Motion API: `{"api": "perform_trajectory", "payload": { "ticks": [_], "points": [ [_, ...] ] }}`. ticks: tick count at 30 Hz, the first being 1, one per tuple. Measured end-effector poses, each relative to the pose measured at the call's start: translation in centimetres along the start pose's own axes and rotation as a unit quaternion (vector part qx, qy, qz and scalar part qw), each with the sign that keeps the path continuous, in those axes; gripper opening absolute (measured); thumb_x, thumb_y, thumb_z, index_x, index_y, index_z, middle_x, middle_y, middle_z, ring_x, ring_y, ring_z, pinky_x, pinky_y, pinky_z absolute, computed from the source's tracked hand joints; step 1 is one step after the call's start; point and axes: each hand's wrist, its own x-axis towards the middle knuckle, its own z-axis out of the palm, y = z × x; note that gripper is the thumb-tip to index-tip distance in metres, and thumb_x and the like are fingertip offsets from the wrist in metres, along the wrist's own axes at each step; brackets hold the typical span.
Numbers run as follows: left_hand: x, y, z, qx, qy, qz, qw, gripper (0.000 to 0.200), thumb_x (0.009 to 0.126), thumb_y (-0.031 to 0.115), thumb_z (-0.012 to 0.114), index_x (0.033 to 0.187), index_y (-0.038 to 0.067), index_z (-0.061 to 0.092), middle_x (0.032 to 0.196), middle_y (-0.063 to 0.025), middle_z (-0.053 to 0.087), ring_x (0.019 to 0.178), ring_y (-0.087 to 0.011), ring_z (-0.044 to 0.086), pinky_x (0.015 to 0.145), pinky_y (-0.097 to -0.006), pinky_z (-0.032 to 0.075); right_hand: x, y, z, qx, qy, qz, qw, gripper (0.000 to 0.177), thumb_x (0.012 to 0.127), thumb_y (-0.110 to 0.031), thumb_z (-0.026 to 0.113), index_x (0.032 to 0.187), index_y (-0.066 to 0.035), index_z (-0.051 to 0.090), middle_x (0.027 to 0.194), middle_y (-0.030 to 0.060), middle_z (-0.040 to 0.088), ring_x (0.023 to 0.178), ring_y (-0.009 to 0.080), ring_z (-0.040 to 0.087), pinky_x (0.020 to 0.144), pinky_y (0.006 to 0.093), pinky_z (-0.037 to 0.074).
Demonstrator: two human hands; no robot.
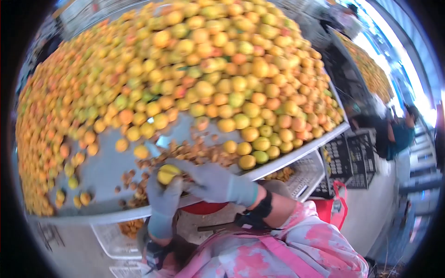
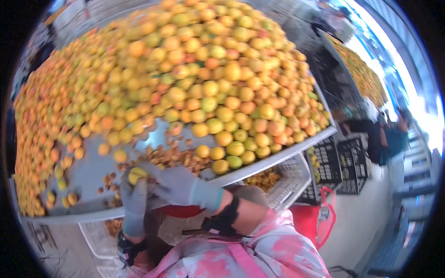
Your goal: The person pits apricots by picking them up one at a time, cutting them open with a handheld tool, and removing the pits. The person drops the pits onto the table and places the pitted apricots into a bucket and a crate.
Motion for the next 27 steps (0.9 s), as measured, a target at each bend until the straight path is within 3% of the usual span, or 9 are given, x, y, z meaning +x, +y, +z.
{"api": "perform_trajectory", "payload": {
  "ticks": [5, 7, 12, 15, 18, 20, 21, 24, 27],
  "points": [
    [0.0, -0.3, 0.3, 0.064, 0.046, -0.034, 0.996, 0.019, 0.093, 0.018, 0.058, 0.103, 0.002, 0.059, 0.093, -0.0019, 0.061, 0.079, -0.0086, 0.053, 0.071, -0.0244, 0.045, -0.1, -0.1, 2.0, 0.108, 0.042, 0.034, 0.993, 0.058, 0.094, -0.03, 0.048, 0.144, -0.009, 0.026, 0.096, 0.0278, 0.062, 0.081, 0.0445, 0.062, 0.072, 0.0512, 0.047],
    [-0.2, -0.5, -0.1, 0.101, 0.029, -0.041, 0.994, 0.031, 0.098, 0.023, 0.049, 0.112, -0.002, 0.058, 0.105, -0.0106, 0.061, 0.097, -0.0193, 0.056, 0.084, -0.0322, 0.045, 0.1, 0.5, 2.6, 0.126, 0.056, 0.022, 0.99, 0.058, 0.094, -0.03, 0.048, 0.143, -0.008, 0.026, 0.097, 0.0281, 0.062, 0.082, 0.0449, 0.061, 0.072, 0.0511, 0.047],
    [-0.5, -1.2, -0.9, 0.112, -0.003, -0.065, 0.992, 0.031, 0.098, 0.022, 0.049, 0.113, -0.003, 0.058, 0.109, -0.0135, 0.06, 0.099, -0.023, 0.056, 0.085, -0.0343, 0.045, -0.4, 0.7, 0.6, 0.071, 0.002, 0.018, 0.997, 0.056, 0.092, -0.027, 0.051, 0.141, -0.009, 0.031, 0.097, 0.0252, 0.063, 0.085, 0.0427, 0.062, 0.074, 0.0489, 0.048],
    [-0.8, -1.6, -1.3, 0.136, -0.028, -0.03, 0.99, 0.029, 0.096, 0.02, 0.051, 0.112, -0.002, 0.058, 0.107, -0.0119, 0.06, 0.098, -0.0207, 0.055, 0.084, -0.0329, 0.045, -0.5, 0.8, -0.6, 0.067, -0.022, -0.003, 0.997, 0.056, 0.09, -0.024, 0.053, 0.14, -0.012, 0.034, 0.097, 0.0229, 0.064, 0.085, 0.0412, 0.063, 0.074, 0.0478, 0.049],
    [-0.3, 0.7, 0.6, 0.088, -0.047, -0.075, 0.992, 0.027, 0.094, 0.018, 0.052, 0.112, -0.002, 0.057, 0.104, -0.0087, 0.059, 0.097, -0.0173, 0.054, 0.083, -0.0305, 0.045, -0.5, 1.1, -0.9, 0.043, -0.025, -0.007, 0.999, 0.054, 0.088, -0.023, 0.054, 0.139, -0.012, 0.037, 0.099, 0.0221, 0.064, 0.086, 0.0407, 0.063, 0.074, 0.0473, 0.049],
    [-0.1, 0.8, 1.0, 0.032, -0.038, -0.057, 0.997, 0.016, 0.092, 0.013, 0.054, 0.103, 0.001, 0.058, 0.088, -0.0009, 0.059, 0.077, -0.0083, 0.055, 0.066, -0.0224, 0.044, -0.7, 1.1, -1.0, 0.047, -0.032, 0.0, 0.998, 0.054, 0.088, -0.023, 0.054, 0.139, -0.014, 0.038, 0.1, 0.0224, 0.064, 0.086, 0.0409, 0.063, 0.074, 0.0471, 0.049],
    [-0.2, 0.7, -0.2, 0.059, -0.082, -0.133, 0.986, 0.023, 0.093, 0.017, 0.053, 0.111, 0.002, 0.057, 0.089, -0.0017, 0.061, 0.071, -0.008, 0.055, 0.061, -0.0226, 0.044, -0.7, 1.1, -1.2, 0.042, -0.032, -0.005, 0.999, 0.054, 0.088, -0.023, 0.054, 0.139, -0.016, 0.038, 0.101, 0.0224, 0.064, 0.086, 0.041, 0.063, 0.074, 0.0473, 0.049],
    [-0.3, 0.7, -0.2, 0.024, -0.072, -0.174, 0.982, 0.017, 0.091, 0.011, 0.056, 0.106, 0.003, 0.058, 0.088, 0.0005, 0.059, 0.073, -0.0053, 0.054, 0.061, -0.0198, 0.043, -0.8, 0.8, -1.7, 0.045, -0.055, 0.002, 0.997, 0.054, 0.089, -0.024, 0.054, 0.14, -0.02, 0.038, 0.098, 0.022, 0.064, 0.084, 0.0409, 0.063, 0.072, 0.0484, 0.048],
    [0.2, 0.8, -0.4, 0.028, -0.085, -0.165, 0.982, 0.019, 0.089, 0.008, 0.058, 0.107, 0.003, 0.058, 0.089, 0.0006, 0.059, 0.077, -0.0057, 0.053, 0.065, -0.0204, 0.044, -0.6, 2.0, -0.3, -0.001, 0.017, -0.048, 0.999, 0.055, 0.09, -0.026, 0.053, 0.142, -0.017, 0.037, 0.086, 0.02, 0.065, 0.077, 0.0395, 0.063, 0.068, 0.0484, 0.048]
  ]
}}
